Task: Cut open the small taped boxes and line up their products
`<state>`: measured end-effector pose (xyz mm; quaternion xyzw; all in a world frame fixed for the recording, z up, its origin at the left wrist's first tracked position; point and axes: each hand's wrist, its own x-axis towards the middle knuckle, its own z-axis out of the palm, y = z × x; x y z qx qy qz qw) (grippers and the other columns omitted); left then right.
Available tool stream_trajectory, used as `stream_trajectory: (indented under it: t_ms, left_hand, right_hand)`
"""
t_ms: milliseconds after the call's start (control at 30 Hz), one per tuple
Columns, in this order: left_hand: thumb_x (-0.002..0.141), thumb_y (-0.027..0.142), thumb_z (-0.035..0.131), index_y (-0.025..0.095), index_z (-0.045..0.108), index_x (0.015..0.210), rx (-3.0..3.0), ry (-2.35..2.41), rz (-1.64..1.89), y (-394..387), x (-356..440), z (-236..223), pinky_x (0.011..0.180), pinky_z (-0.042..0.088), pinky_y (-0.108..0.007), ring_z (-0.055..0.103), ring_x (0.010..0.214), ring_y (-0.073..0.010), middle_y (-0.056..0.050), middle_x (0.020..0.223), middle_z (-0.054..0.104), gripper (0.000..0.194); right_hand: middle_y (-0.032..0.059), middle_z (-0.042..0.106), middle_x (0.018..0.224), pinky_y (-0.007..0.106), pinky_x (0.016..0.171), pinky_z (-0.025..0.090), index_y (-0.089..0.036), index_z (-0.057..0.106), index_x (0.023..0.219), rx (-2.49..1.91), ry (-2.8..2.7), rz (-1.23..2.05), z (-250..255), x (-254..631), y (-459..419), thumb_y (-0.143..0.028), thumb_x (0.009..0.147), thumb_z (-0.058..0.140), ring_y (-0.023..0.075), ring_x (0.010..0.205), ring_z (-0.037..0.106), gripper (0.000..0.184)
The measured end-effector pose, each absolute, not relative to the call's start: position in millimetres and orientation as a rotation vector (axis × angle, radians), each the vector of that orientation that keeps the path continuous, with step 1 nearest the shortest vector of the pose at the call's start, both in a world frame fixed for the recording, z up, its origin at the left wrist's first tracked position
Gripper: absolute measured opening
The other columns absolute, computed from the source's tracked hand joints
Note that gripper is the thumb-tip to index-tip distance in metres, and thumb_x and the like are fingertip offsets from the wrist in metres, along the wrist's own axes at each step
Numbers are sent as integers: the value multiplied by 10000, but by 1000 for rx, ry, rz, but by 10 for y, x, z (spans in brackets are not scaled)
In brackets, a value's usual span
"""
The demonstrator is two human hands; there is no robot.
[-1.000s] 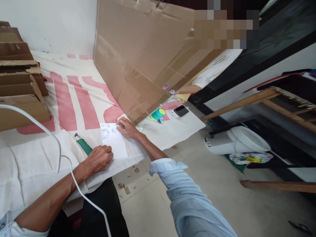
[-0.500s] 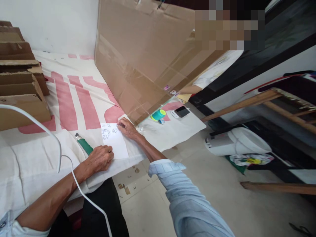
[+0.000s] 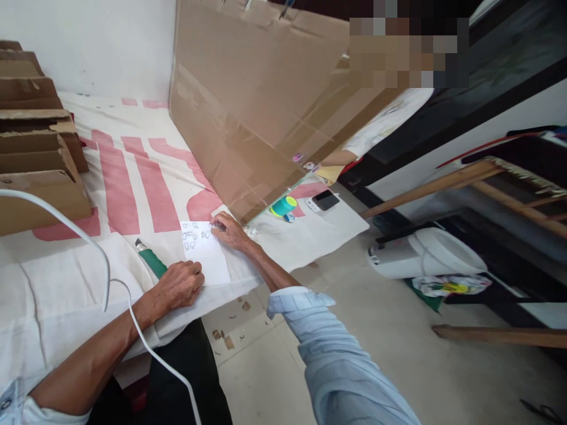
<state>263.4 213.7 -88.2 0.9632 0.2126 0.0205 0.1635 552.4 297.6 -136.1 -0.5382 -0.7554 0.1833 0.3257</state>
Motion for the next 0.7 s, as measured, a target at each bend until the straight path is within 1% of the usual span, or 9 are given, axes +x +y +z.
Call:
stream_trajectory:
  t_ms: [167, 367, 500, 700]
  left_hand:
    - [1023, 155, 552, 174, 658, 879, 2760, 612, 31, 2130, 2636, -844, 801, 502, -395, 639, 918, -240, -96, 1043, 700, 179]
    - [1018, 152, 554, 174, 658, 877, 2766, 614, 32, 2126, 2640, -829, 787, 494, -390, 631, 902, -237, -97, 1036, 697, 177]
    - [1010, 147, 569, 174, 650, 859, 2750, 615, 57, 2128, 2642, -852, 791, 489, -388, 622, 894, -237, -100, 1015, 689, 174]
    - [1020, 158, 561, 169, 658, 884, 2741, 614, 39, 2130, 2647, -855, 812, 503, -393, 625, 906, -237, -102, 1039, 691, 167]
  right_hand:
    - [22, 621, 947, 363, 854, 483, -255, 618, 920, -1421, -1909, 481, -1358, 5509, 2920, -215, 857, 617, 204, 864, 553, 75]
    - [21, 629, 932, 368, 849, 475, -258, 615, 901, -1406, -1845, 467, -1373, 5475, 2907, -227, 896, 561, 202, 839, 560, 62]
    - [16, 622, 905, 356, 813, 465, -255, 612, 867, -1412, -1826, 491, -1368, 5448, 2933, -274, 920, 578, 195, 810, 546, 66]
    - [14, 612, 893, 348, 801, 458, -252, 614, 846, -1450, -1821, 476, -1368, 5415, 2946, -305, 898, 623, 195, 810, 529, 75]
